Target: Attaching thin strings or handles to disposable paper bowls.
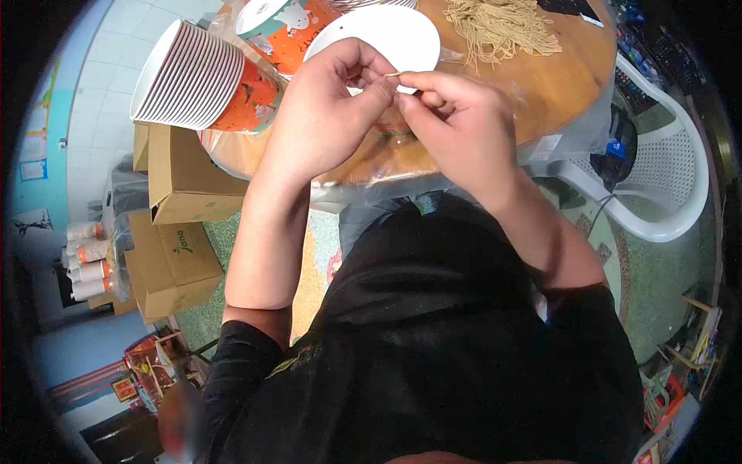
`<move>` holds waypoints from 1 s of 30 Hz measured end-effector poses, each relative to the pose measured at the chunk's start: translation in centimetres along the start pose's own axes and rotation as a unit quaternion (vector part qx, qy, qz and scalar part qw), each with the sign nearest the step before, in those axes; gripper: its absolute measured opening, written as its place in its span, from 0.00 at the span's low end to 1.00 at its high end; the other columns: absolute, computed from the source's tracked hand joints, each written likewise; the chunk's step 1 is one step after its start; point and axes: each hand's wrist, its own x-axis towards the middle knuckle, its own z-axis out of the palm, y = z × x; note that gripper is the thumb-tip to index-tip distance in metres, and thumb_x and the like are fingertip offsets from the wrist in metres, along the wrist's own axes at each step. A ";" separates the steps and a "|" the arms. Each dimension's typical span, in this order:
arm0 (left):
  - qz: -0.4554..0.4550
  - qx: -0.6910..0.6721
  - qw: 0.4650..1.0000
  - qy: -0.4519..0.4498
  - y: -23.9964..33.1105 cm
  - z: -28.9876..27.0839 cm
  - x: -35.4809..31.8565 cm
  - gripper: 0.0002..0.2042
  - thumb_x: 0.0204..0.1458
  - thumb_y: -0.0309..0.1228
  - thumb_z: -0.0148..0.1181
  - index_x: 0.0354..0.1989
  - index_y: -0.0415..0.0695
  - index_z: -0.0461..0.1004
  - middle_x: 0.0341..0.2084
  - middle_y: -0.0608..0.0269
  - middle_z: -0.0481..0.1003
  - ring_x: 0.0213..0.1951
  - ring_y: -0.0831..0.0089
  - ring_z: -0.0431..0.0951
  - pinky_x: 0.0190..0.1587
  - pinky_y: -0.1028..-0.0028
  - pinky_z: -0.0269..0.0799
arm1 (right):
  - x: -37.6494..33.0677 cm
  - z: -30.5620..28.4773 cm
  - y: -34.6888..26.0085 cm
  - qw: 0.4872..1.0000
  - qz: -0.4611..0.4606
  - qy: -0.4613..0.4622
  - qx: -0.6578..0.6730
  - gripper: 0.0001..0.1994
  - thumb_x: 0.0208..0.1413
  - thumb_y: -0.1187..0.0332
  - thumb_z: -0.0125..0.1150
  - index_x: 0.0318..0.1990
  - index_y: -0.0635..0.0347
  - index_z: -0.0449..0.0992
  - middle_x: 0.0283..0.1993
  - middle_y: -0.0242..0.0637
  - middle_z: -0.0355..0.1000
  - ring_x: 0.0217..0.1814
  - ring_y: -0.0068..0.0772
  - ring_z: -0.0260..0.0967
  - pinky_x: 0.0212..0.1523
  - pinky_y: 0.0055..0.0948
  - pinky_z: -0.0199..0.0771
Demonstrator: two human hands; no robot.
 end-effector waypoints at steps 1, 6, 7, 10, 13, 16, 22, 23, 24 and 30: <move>0.000 0.000 1.000 0.000 -0.1 -0.1 0.0 0.04 0.67 0.22 0.64 0.44 0.33 0.79 0.36 0.63 0.82 0.37 0.78 0.84 0.41 0.75 0.84 | 0.1 -0.2 -0.1 0.999 0.037 -0.027 0.009 0.09 0.63 0.69 0.74 0.47 0.60 0.90 0.28 0.41 0.84 0.26 0.31 0.81 0.30 0.32 0.78; 0.062 0.061 0.996 -0.015 -0.8 -0.4 0.2 0.05 0.68 0.23 0.65 0.46 0.34 0.80 0.36 0.63 0.83 0.39 0.78 0.84 0.42 0.75 0.84 | 1.5 -1.2 -0.4 0.985 0.126 -0.111 0.040 0.09 0.65 0.67 0.71 0.46 0.62 0.90 0.30 0.42 0.85 0.27 0.28 0.81 0.31 0.32 0.79; 0.063 0.061 0.996 -0.015 -0.7 -0.3 0.1 0.05 0.68 0.23 0.65 0.46 0.34 0.80 0.36 0.63 0.83 0.39 0.78 0.84 0.42 0.75 0.84 | 1.8 -1.3 0.0 0.980 0.144 -0.126 0.049 0.09 0.66 0.67 0.71 0.46 0.63 0.89 0.30 0.41 0.86 0.28 0.25 0.81 0.32 0.31 0.79; 0.038 0.034 0.999 -0.009 -0.4 -0.1 0.1 0.06 0.68 0.23 0.65 0.49 0.35 0.80 0.37 0.64 0.83 0.41 0.78 0.84 0.45 0.74 0.82 | 2.5 -1.6 0.3 0.971 0.169 -0.151 0.073 0.09 0.67 0.67 0.69 0.45 0.64 0.89 0.32 0.38 0.86 0.30 0.20 0.79 0.32 0.30 0.79; 0.071 0.072 0.995 0.002 -0.9 0.0 -0.1 0.08 0.68 0.24 0.66 0.50 0.35 0.80 0.37 0.64 0.83 0.43 0.77 0.84 0.48 0.73 0.81 | 2.8 -1.9 0.4 0.957 0.194 -0.166 0.136 0.10 0.68 0.67 0.68 0.44 0.66 0.88 0.34 0.35 0.85 0.33 0.19 0.78 0.34 0.29 0.78; 0.089 0.096 0.991 0.035 -1.0 0.7 -0.4 0.08 0.67 0.25 0.67 0.50 0.35 0.80 0.38 0.63 0.83 0.44 0.75 0.84 0.50 0.72 0.80 | 2.8 -2.1 0.2 0.933 0.242 -0.163 0.213 0.10 0.68 0.68 0.68 0.43 0.68 0.87 0.36 0.33 0.84 0.35 0.20 0.77 0.36 0.27 0.78; 0.338 0.235 0.904 0.115 -2.1 0.5 -0.9 0.15 0.50 0.27 0.80 0.45 0.43 0.83 0.37 0.58 0.83 0.45 0.56 0.85 0.51 0.61 0.79 | 3.2 -2.8 -1.6 0.903 0.307 -0.148 0.260 0.09 0.67 0.69 0.69 0.41 0.69 0.87 0.36 0.33 0.82 0.37 0.20 0.76 0.40 0.24 0.77; 0.339 0.234 0.904 0.115 -2.1 0.8 -0.9 0.15 0.50 0.27 0.80 0.45 0.43 0.83 0.37 0.58 0.83 0.45 0.56 0.85 0.51 0.61 0.79 | 3.1 -2.9 -1.7 0.901 0.314 -0.140 0.266 0.09 0.67 0.69 0.69 0.41 0.68 0.87 0.35 0.32 0.82 0.37 0.20 0.75 0.39 0.24 0.76; 0.332 0.259 0.900 0.114 -2.3 1.0 -1.0 0.14 0.50 0.27 0.80 0.43 0.44 0.83 0.37 0.59 0.83 0.45 0.56 0.85 0.51 0.61 0.79 | 3.1 -2.9 -1.6 0.901 0.314 -0.140 0.266 0.09 0.67 0.69 0.69 0.41 0.68 0.87 0.35 0.32 0.82 0.37 0.20 0.75 0.39 0.24 0.76; 0.304 0.287 0.892 0.170 -3.1 2.0 -1.3 0.08 0.53 0.26 0.79 0.37 0.46 0.84 0.35 0.62 0.85 0.42 0.57 0.86 0.49 0.61 0.78 | 2.8 -2.4 -0.8 0.907 0.285 -0.145 0.275 0.11 0.69 0.64 0.71 0.42 0.66 0.87 0.34 0.30 0.80 0.34 0.17 0.71 0.34 0.22 0.70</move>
